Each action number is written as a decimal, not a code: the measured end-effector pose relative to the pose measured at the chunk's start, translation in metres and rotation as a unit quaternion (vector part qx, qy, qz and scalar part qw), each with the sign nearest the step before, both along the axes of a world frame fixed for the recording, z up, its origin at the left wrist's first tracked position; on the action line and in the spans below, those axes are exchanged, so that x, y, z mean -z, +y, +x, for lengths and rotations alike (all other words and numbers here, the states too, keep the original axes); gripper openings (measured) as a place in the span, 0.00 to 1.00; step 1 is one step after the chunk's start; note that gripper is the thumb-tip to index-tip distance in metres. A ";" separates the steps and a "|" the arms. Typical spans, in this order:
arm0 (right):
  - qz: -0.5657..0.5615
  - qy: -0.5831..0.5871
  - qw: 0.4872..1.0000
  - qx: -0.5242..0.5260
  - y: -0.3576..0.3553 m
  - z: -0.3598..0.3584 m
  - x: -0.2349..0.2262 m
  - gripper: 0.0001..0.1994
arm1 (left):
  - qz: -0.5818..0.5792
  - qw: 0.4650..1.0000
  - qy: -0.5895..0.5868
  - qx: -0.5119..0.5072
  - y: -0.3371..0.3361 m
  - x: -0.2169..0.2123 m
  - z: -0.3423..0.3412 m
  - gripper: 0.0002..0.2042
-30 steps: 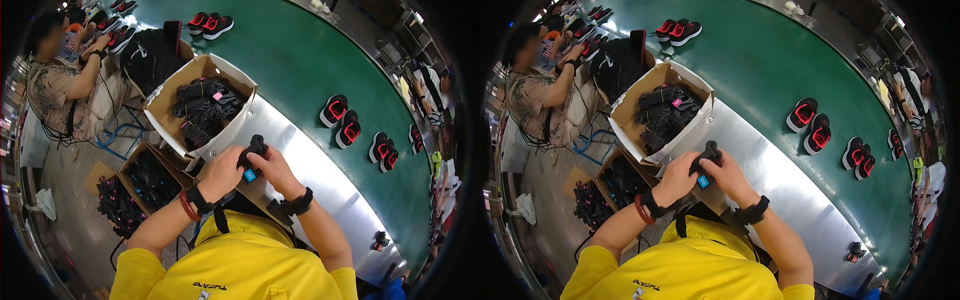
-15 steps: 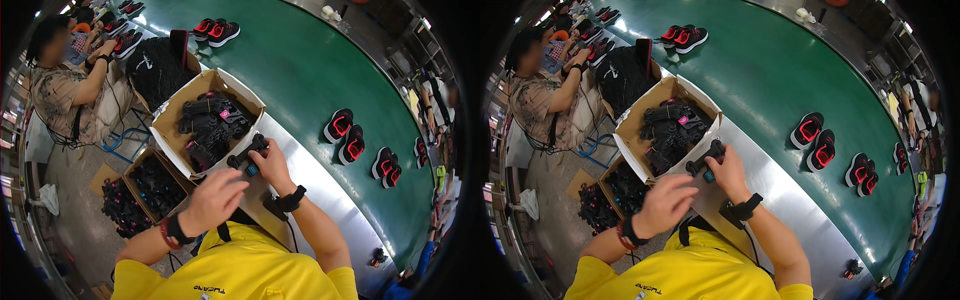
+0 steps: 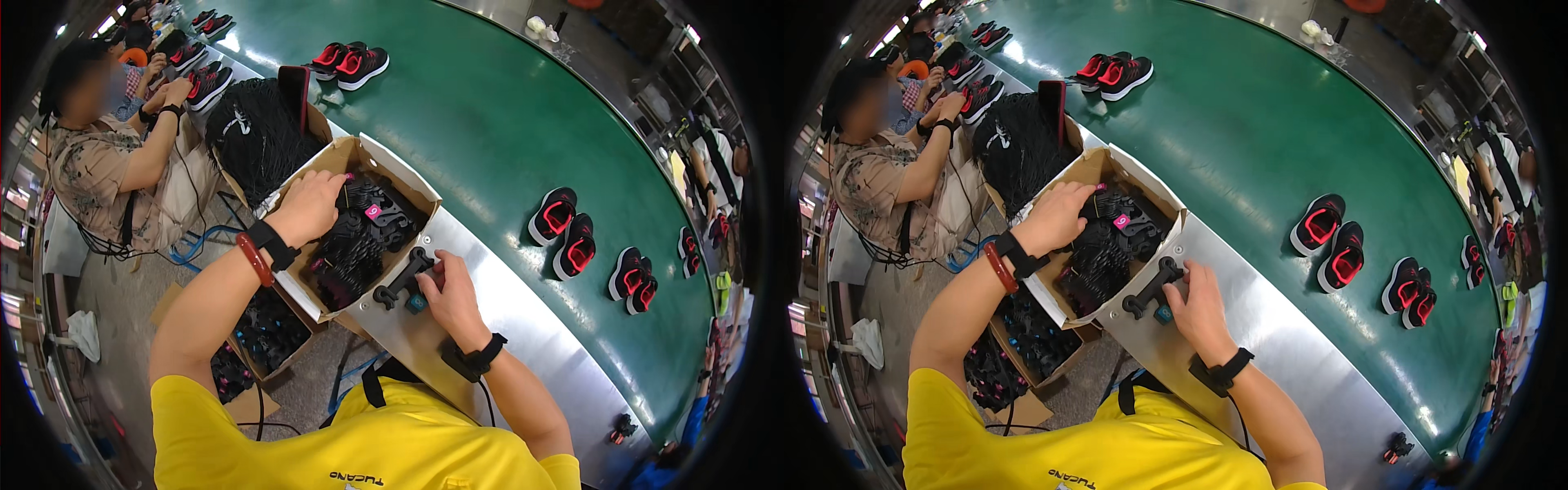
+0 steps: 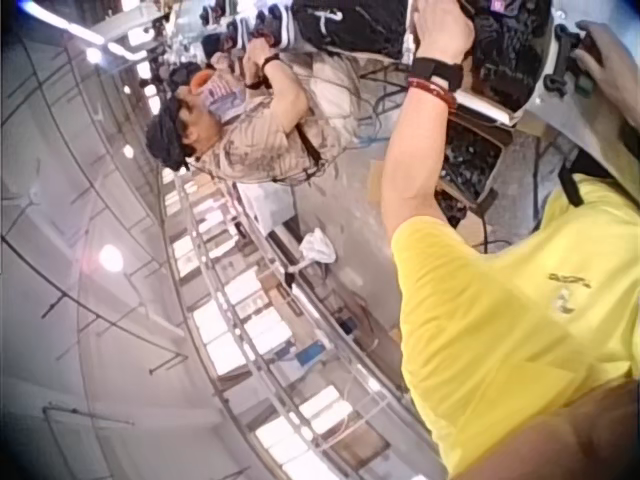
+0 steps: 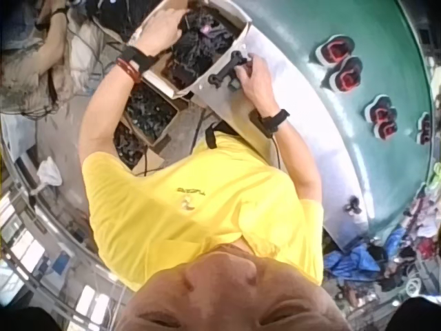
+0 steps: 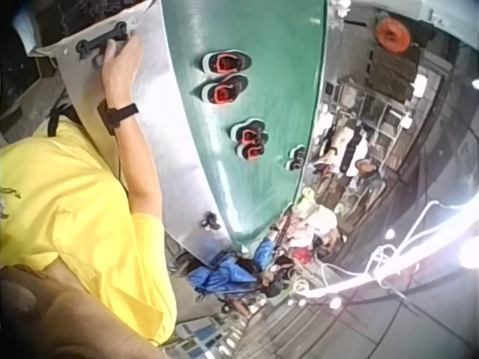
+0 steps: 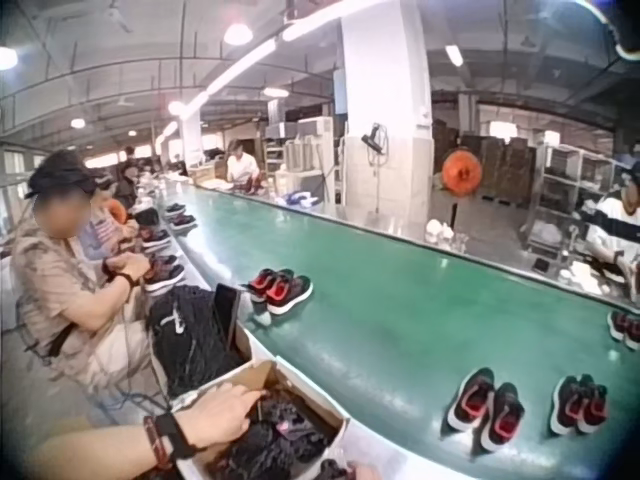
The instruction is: The person attaches small tags to pairs of black and red sneakers on a green conveyor belt. They pick up tags from a nearby box, affix them to the shoes, and move the tagged pairs along the belt. Other workers are visible in the background performing similar tasks.
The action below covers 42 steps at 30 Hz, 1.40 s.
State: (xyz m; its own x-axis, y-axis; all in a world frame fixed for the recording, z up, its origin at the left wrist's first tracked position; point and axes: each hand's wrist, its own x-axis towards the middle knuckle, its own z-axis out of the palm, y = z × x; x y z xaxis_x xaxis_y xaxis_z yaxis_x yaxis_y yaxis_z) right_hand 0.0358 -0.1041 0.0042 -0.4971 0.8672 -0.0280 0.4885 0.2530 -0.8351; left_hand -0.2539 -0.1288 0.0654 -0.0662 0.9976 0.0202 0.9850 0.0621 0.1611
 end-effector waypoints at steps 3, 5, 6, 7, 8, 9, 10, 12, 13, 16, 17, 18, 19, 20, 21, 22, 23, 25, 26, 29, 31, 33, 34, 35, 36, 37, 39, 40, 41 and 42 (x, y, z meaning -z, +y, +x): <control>-0.033 0.022 0.999 0.002 0.000 0.009 0.001 0.23 | -0.080 0.996 0.048 -0.017 0.009 0.002 0.001 0.27; -0.019 0.044 0.999 0.007 0.000 0.011 0.004 0.22 | -0.081 0.994 0.071 -0.004 0.011 0.004 0.000 0.27; -0.026 0.043 0.999 0.007 0.001 0.012 0.003 0.22 | -0.083 0.993 0.083 0.002 0.011 0.004 0.000 0.26; -0.033 0.041 0.999 0.006 0.001 0.013 0.003 0.22 | -0.082 0.995 0.062 -0.008 0.010 0.003 0.000 0.26; -0.040 0.040 0.998 0.005 0.001 0.014 0.002 0.22 | -0.082 0.996 0.041 -0.018 0.007 -0.001 0.001 0.25; -0.051 0.045 0.998 0.008 0.002 0.015 0.002 0.22 | -0.080 0.996 0.021 -0.026 0.006 -0.005 0.001 0.24; -0.063 0.051 0.997 0.010 0.003 0.015 0.001 0.21 | -0.031 0.999 -0.026 -0.034 0.003 -0.006 0.000 0.23; -0.089 0.063 0.994 0.010 0.005 0.017 -0.002 0.20 | 0.067 0.989 -0.119 -0.050 -0.007 -0.010 -0.007 0.21; -0.104 0.069 0.992 0.012 0.006 0.018 -0.004 0.20 | 0.067 0.979 -0.179 -0.067 -0.005 -0.023 -0.006 0.22; -0.141 0.111 0.984 0.026 0.008 0.023 -0.004 0.18 | 0.048 0.736 -0.660 -0.146 -0.014 -0.049 0.005 0.21; -0.151 0.128 0.980 0.035 0.009 0.026 -0.004 0.18 | 0.008 0.628 -0.765 -0.139 -0.022 -0.062 0.012 0.21; -0.120 0.139 0.982 0.040 0.009 0.028 -0.011 0.17 | -0.008 0.556 -0.822 -0.118 -0.027 -0.073 0.025 0.22; -0.093 0.145 0.984 0.046 0.010 0.032 -0.023 0.17 | -0.006 0.556 -0.825 -0.100 -0.035 -0.074 0.038 0.23; -0.065 0.150 0.985 0.053 0.012 0.036 -0.036 0.16 | -0.005 0.556 -0.827 -0.080 -0.043 -0.075 0.051 0.24; -0.048 0.191 0.980 0.030 0.014 0.042 -0.049 0.17 | -0.048 0.597 -0.796 -0.085 -0.048 -0.079 0.066 0.24; -0.058 0.242 0.968 0.001 0.017 0.050 -0.059 0.18 | -0.095 0.634 -0.763 -0.083 -0.050 -0.085 0.083 0.25; -0.066 0.293 0.954 -0.027 0.019 0.057 -0.069 0.19 | -0.159 0.636 -0.750 -0.087 -0.053 -0.095 0.104 0.25; -0.191 0.370 0.903 -0.108 0.018 0.074 -0.097 0.28 | -0.281 0.612 -0.738 -0.036 -0.057 -0.090 0.138 0.24; -0.263 0.345 0.887 -0.161 0.017 0.086 -0.104 0.32 | -0.344 0.589 -0.731 -0.016 -0.060 -0.084 0.155 0.23; -0.197 0.216 0.930 -0.223 -0.003 0.110 -0.112 0.23 | -0.412 0.587 -0.695 0.048 -0.060 -0.060 0.198 0.20; -0.181 0.170 0.955 -0.161 -0.016 0.130 -0.110 0.16 | -0.380 0.661 -0.645 0.063 -0.063 -0.049 0.219 0.24; -0.248 0.165 0.952 -0.074 -0.025 0.150 -0.095 0.11 | -0.317 0.780 -0.529 0.104 -0.070 -0.042 0.234 0.29; -0.250 0.140 0.958 -0.012 -0.029 0.159 -0.093 0.11 | -0.241 0.836 -0.466 0.157 -0.072 -0.043 0.245 0.33; -0.251 0.115 0.960 0.049 -0.032 0.168 -0.091 0.11 | -0.172 0.887 -0.367 0.222 -0.071 -0.044 0.256 0.34; -0.255 0.089 0.957 0.108 -0.035 0.173 -0.087 0.12 | -0.100 0.918 -0.260 0.281 -0.072 -0.043 0.266 0.36; -0.232 0.080 0.961 0.127 -0.039 0.178 -0.078 0.14 | -0.079 0.926 -0.243 0.277 -0.074 -0.041 0.280 0.36; -0.236 0.106 0.953 0.159 -0.040 0.189 -0.067 0.14 | -0.038 0.942 -0.206 0.264 -0.077 -0.028 0.310 0.37; -0.239 0.119 0.947 0.177 -0.041 0.195 -0.061 0.15 | -0.013 0.941 -0.212 0.262 -0.077 -0.024 0.322 0.37; -0.263 0.151 0.937 0.172 -0.039 0.204 -0.056 0.16 | 0.012 0.940 -0.219 0.260 -0.074 -0.020 0.333 0.36; -0.301 0.198 0.915 0.180 -0.039 0.210 -0.058 0.16 | 0.032 0.940 -0.224 0.255 -0.070 -0.014 0.339 0.36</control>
